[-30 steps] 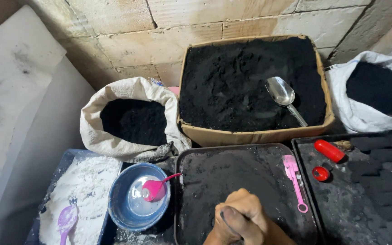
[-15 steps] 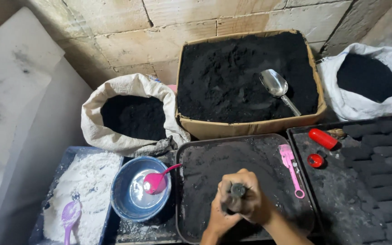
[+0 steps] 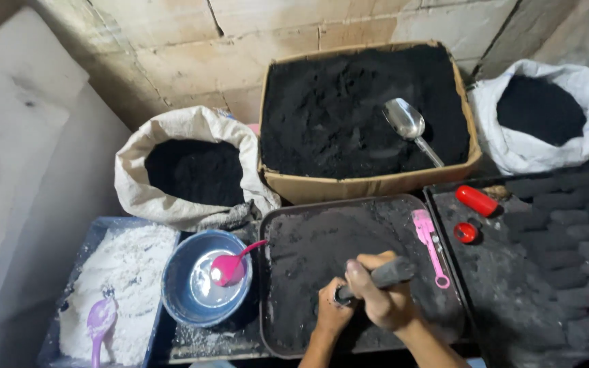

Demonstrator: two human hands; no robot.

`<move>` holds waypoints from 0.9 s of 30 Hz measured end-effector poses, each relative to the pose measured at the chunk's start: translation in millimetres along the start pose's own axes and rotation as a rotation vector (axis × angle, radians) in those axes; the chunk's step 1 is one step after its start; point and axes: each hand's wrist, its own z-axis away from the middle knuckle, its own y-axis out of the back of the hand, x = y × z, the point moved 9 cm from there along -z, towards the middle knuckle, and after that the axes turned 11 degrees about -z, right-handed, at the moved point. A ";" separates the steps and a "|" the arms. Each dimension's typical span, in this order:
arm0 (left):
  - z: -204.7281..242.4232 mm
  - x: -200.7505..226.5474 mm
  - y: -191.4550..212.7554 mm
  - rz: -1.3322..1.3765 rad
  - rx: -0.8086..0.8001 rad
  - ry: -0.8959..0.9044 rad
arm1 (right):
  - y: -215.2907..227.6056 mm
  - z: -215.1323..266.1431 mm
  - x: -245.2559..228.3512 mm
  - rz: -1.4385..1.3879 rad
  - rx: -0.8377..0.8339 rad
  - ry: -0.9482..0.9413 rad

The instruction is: The person packs a dark powder into a cylindrical mold on a tray, then uses a hammer to strike the mold repeatedly to compress the powder. The finished briquettes are visible on a tray to the right.

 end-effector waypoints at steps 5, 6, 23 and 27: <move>-6.2 -2.0 -3.9 0.016 -0.018 -0.042 | 4.1 -4.4 -30.7 -0.371 -0.013 0.072; -5.1 0.4 -2.2 0.016 -0.016 -0.038 | 2.8 -4.6 -32.5 -0.371 -0.016 0.068; -5.8 -1.4 -1.7 -0.002 -0.019 0.023 | 10.1 -13.8 -16.5 -0.482 0.071 0.025; -6.9 0.6 -1.5 0.053 -0.040 0.029 | 12.5 -13.2 -8.1 -0.435 0.079 0.007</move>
